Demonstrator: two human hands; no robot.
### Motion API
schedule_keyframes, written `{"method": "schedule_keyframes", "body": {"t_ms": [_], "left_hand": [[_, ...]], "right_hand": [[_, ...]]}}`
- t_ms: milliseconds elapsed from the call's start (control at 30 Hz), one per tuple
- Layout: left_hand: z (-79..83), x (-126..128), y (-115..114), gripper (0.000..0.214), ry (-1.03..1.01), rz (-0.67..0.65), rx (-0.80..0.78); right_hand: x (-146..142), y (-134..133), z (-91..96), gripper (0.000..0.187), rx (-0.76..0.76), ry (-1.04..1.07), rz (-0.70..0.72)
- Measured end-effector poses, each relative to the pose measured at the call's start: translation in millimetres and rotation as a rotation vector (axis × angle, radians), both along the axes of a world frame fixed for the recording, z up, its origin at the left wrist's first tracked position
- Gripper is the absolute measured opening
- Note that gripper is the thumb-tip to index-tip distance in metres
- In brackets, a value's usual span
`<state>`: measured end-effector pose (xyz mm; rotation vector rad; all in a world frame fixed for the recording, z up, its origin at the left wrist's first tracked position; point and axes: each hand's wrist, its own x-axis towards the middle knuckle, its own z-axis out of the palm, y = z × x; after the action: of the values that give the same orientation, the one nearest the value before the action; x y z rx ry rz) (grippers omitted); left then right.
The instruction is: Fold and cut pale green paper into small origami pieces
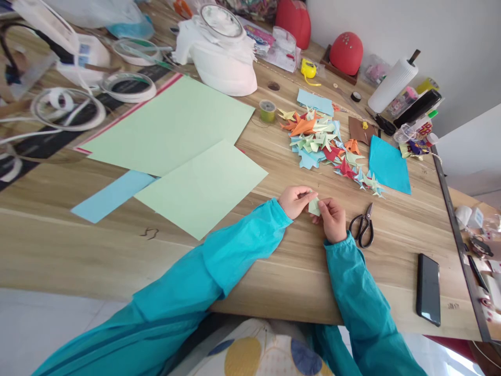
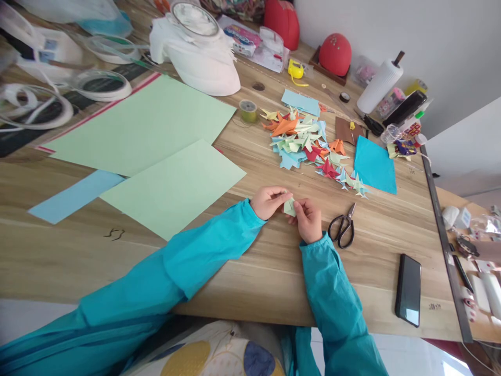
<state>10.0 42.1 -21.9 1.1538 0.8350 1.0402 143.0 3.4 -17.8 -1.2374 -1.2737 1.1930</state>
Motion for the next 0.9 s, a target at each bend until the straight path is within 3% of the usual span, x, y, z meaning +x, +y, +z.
{"method": "schedule_keyframes", "body": {"t_ms": [333, 600, 900], "left_hand": [[4.1, -2.6, 0.7, 0.034, -0.041, 0.004, -0.089], [3.2, -0.9, 1.6, 0.049, -0.145, 0.005, -0.184], [6.9, -0.4, 0.9, 0.031, 0.01, 0.014, -0.101]], "right_hand": [[0.0, -0.7, 0.4, 0.025, 0.012, -0.031, 0.001], [0.7, -0.6, 0.2, 0.026, 0.009, -0.041, 0.01], [1.5, -0.4, -1.2, 0.025, 0.019, -0.039, 0.023]]}}
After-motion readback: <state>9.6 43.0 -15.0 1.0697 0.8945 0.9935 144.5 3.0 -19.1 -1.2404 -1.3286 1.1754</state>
